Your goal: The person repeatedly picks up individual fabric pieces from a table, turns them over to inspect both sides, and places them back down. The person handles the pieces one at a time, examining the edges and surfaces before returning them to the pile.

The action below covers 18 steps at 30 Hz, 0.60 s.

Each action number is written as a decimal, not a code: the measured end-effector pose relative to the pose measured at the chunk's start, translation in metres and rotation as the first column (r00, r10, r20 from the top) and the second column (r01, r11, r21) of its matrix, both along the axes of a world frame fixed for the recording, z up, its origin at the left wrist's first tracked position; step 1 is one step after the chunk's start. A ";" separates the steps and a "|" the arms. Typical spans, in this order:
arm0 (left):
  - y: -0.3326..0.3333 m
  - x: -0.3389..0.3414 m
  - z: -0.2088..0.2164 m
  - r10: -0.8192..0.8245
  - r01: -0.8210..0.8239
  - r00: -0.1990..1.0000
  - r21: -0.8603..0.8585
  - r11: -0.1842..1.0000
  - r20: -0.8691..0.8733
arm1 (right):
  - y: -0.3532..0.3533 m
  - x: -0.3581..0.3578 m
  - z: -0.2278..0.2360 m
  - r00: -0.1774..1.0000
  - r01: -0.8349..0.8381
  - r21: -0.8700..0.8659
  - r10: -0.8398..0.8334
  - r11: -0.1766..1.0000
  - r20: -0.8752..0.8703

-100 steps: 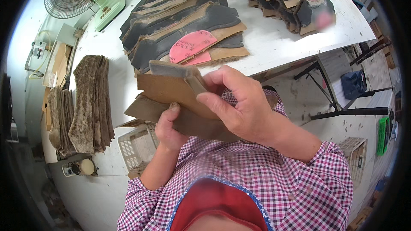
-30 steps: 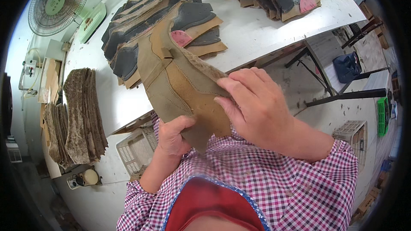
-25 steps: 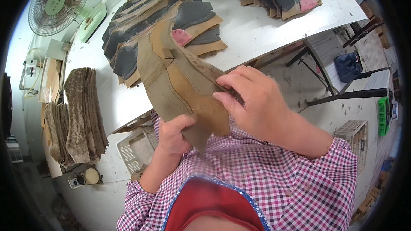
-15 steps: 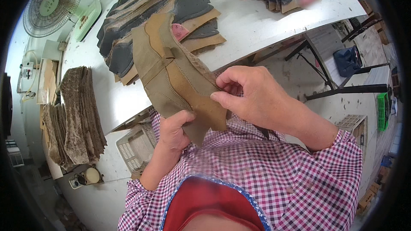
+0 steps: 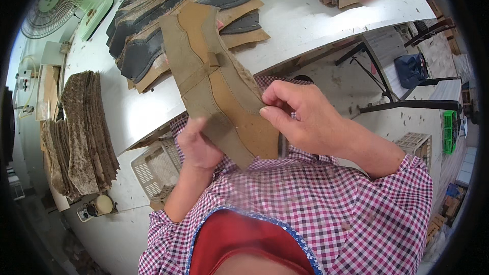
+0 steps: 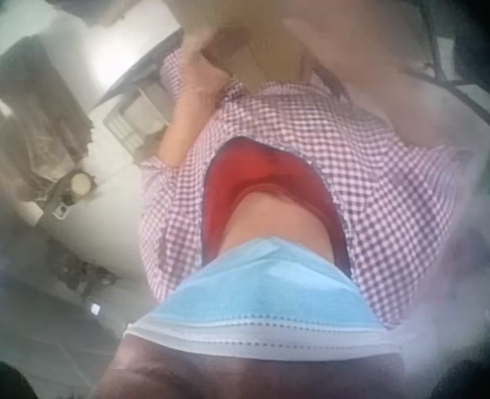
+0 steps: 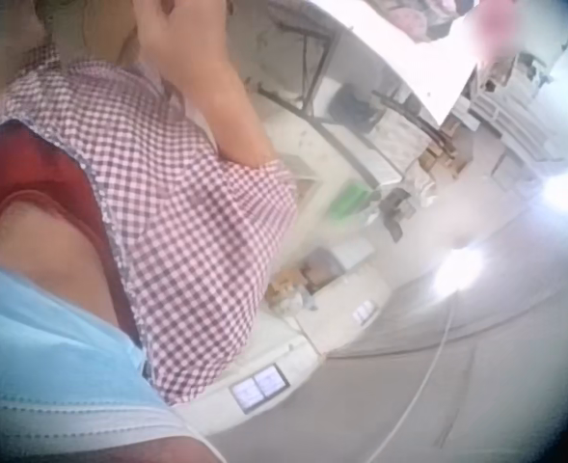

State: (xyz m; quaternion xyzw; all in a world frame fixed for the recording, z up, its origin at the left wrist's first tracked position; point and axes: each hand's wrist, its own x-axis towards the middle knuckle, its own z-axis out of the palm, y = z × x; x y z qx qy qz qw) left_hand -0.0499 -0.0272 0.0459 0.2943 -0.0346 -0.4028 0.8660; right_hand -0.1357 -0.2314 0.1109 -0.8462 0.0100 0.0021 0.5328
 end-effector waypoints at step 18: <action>-0.009 -0.010 0.055 0.259 -0.314 0.899 0.106 0.944 0.353 | 0.004 0.012 0.020 0.815 0.174 -0.304 0.036 0.937 0.579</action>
